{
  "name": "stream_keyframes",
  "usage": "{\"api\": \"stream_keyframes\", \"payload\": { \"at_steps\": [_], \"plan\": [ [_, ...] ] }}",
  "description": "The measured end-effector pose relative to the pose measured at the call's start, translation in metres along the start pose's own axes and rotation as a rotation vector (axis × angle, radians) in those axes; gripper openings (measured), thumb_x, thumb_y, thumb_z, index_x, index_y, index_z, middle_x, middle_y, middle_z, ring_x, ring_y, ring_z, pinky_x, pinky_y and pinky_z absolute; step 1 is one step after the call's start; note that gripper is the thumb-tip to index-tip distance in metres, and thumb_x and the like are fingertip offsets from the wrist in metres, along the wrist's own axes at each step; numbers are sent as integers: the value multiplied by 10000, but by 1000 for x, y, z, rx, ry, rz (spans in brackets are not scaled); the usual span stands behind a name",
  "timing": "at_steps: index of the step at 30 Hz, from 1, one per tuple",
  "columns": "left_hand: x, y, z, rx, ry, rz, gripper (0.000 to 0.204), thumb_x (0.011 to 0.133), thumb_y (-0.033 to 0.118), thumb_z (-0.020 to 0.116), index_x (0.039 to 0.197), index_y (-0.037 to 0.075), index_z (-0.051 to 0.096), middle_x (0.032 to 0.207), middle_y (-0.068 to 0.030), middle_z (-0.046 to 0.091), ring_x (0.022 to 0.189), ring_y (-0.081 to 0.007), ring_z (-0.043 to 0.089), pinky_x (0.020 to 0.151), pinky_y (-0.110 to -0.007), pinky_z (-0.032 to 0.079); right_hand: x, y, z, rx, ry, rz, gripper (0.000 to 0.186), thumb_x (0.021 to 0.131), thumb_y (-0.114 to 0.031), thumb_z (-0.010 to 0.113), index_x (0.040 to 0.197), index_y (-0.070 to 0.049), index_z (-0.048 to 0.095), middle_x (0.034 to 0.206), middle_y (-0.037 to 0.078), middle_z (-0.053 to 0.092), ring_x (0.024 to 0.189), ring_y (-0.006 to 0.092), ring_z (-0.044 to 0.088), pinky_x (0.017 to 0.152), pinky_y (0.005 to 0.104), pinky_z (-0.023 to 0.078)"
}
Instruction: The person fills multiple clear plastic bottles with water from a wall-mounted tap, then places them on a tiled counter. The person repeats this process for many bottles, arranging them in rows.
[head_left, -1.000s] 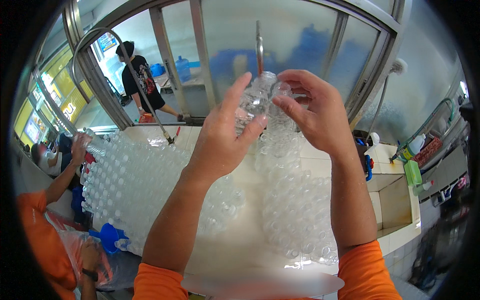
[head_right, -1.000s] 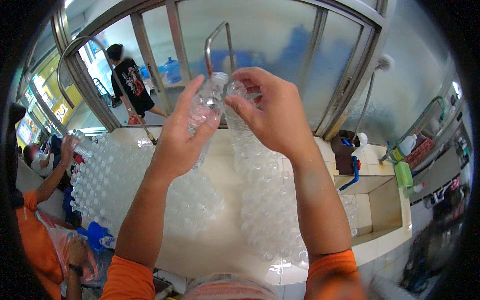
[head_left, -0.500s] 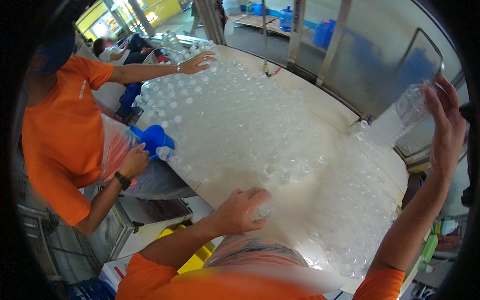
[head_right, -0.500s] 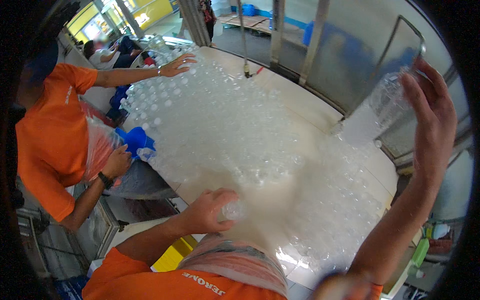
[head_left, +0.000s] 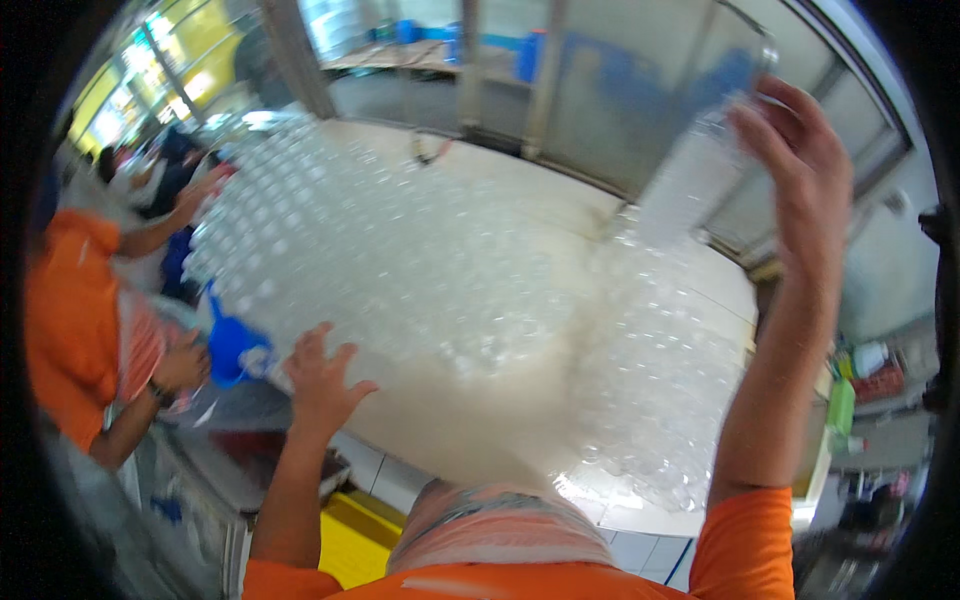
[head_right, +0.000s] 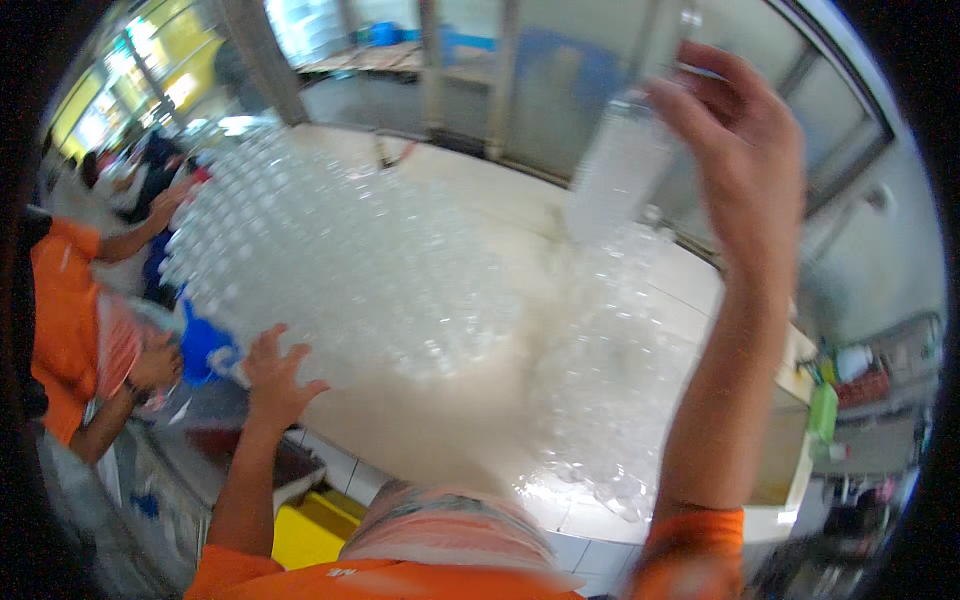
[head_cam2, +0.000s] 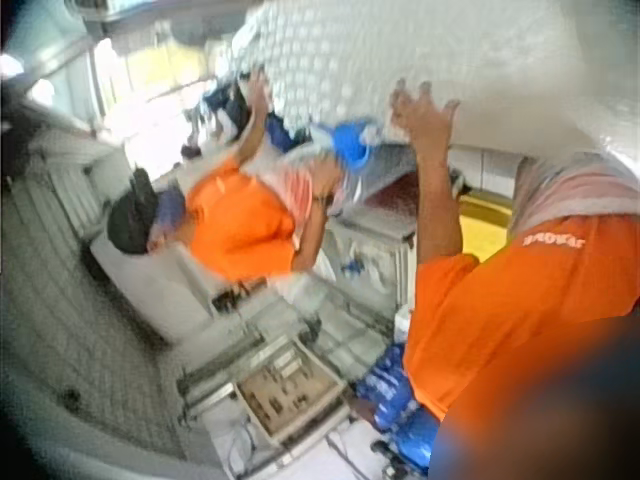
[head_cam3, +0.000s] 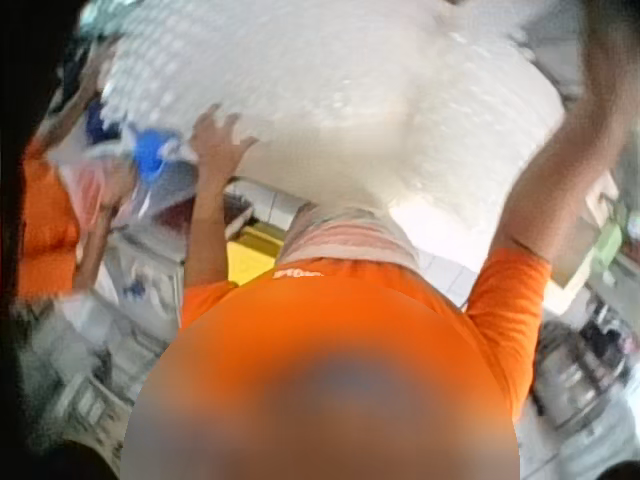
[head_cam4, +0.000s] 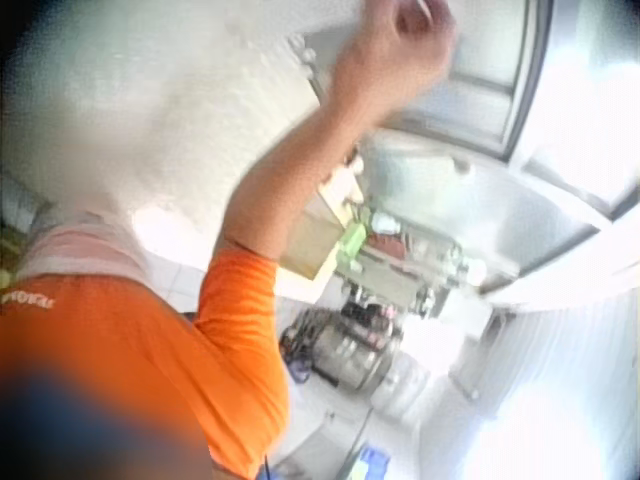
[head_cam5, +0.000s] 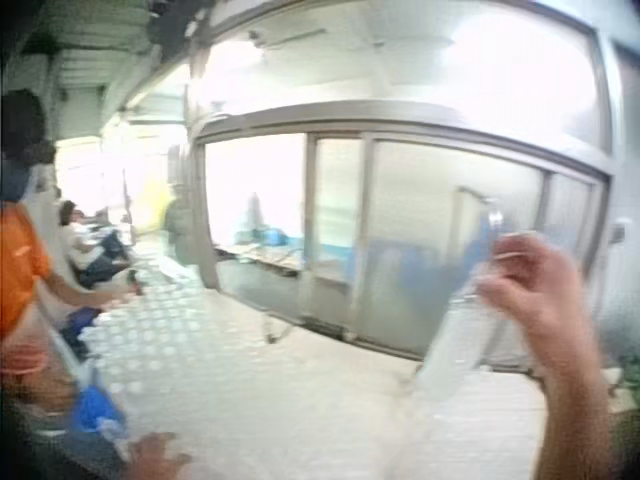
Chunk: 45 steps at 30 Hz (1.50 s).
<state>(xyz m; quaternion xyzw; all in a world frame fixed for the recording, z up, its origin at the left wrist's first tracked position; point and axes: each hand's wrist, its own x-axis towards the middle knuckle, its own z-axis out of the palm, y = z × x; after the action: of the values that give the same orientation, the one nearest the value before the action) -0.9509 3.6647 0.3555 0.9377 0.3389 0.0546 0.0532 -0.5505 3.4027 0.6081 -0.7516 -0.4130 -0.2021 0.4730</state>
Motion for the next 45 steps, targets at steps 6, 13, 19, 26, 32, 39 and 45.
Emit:
{"api": "stream_keyframes", "payload": {
  "at_steps": [6, 13, 19, 26, 32, 39, 45],
  "plan": [
    [103, 115, -94, -791, 291, 408, 661, 896, 237, 824, 1473, 43, 567, 1503, -207, 563, 1407, -374, 515, 1189, -459, 387, -1, -21, 10, 104, 53, 96, 576, 880, -272, 863, 1325, 25, 650, 1098, 126, 765, 1008, 194, 728, 941, 311, 550],
    [200, 302, -166, -1142, 268, 892, 795, 950, 400, 765, 1553, 11, 423, 1420, -286, 599, 1311, -408, 607, 1104, -428, 463, 4, 6, 23, 488, 286, 1, 433, 906, -240, 833, 1206, 37, 688, 921, 67, 738, 822, 136, 696, 721, 247, 524],
    [209, 318, -181, -1220, 238, 917, 682, 1017, 202, 697, 1594, 37, 373, 1433, -153, 561, 1183, -200, 615, 1053, -343, 494, -69, 152, 98, -359, -231, 241, 251, 920, -246, 738, 1100, -71, 748, 1107, 171, 755, 974, 388, 700, 885, 493, 540],
    [196, 328, -190, -1378, 80, 818, 726, 993, 235, 639, 1604, 12, 316, 1417, -185, 556, 1247, -245, 586, 1075, -394, 488, -121, 178, 107, -574, -276, 297, 341, 854, -206, 768, 1184, -121, 758, 1058, 117, 686, 1093, 341, 622, 895, 547, 477],
    [190, 311, -158, -927, 423, 890, 705, 942, 178, 719, 1556, 32, 403, 1396, -240, 594, 1223, -372, 627, 1034, -459, 511, -38, 81, -2, 276, 47, 15, 421, 901, -138, 792, 1293, -17, 700, 1134, 153, 712, 1046, 242, 707, 922, 364, 562],
    [118, 250, -92, -787, 386, 529, 787, 847, 254, 804, 1518, 58, 441, 1317, -213, 652, 1157, -443, 582, 998, -551, 442, 2, 20, -7, -58, -203, 50, 507, 974, -260, 735, 1387, 20, 649, 1238, 135, 735, 1130, 196, 686, 1031, 340, 512],
    [-25, 163, -35, -736, 168, 433, 600, 817, 197, 776, 1353, 92, 528, 1324, -190, 573, 1197, -397, 582, 972, -572, 431, -25, 51, -29, -58, -66, -24, 590, 1019, -351, 691, 1469, 14, 579, 1396, 157, 663, 1299, 231, 621, 1151, 364, 429]
  ]
}}
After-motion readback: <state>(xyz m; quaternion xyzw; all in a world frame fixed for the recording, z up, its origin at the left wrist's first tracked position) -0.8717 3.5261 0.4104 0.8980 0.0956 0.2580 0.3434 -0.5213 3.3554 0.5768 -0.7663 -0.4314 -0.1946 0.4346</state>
